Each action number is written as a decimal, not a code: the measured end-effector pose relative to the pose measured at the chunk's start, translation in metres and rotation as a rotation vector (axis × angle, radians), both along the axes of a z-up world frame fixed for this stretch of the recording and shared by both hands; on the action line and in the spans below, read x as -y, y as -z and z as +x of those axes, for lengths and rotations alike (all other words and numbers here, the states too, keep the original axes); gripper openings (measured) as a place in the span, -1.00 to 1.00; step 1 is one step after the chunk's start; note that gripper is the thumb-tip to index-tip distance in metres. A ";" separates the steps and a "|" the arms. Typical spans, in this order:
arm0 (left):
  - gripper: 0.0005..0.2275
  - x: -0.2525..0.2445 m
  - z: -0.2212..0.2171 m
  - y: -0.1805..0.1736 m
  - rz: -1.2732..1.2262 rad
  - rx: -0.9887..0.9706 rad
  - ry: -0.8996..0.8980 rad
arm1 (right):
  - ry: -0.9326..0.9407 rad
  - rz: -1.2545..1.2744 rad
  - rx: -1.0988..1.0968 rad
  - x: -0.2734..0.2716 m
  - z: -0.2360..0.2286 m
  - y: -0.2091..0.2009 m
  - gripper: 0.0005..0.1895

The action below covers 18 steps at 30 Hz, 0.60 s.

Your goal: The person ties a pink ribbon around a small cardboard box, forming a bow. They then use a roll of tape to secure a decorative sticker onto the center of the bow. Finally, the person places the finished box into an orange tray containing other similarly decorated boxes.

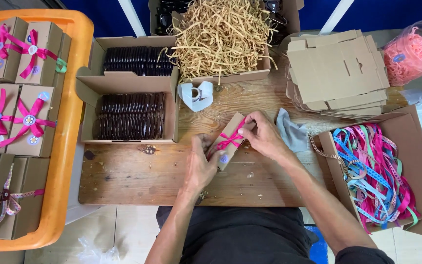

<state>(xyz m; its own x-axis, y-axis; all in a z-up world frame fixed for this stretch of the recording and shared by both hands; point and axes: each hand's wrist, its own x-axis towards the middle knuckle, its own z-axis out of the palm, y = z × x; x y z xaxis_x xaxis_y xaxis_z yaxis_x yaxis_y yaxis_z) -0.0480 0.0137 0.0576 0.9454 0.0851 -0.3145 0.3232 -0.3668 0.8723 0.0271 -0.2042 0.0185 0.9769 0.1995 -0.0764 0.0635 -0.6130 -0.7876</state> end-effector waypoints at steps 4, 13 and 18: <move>-0.57 -0.018 0.012 0.031 0.124 0.249 -0.077 | 0.163 0.013 -0.061 -0.008 -0.033 0.014 -0.68; -0.85 -0.001 -0.015 0.033 0.294 0.760 -0.209 | 0.260 0.100 0.307 -0.031 -0.049 0.002 -0.77; -0.77 0.007 -0.011 0.048 0.317 0.673 -0.243 | 0.249 0.146 0.323 -0.040 -0.048 -0.004 -0.76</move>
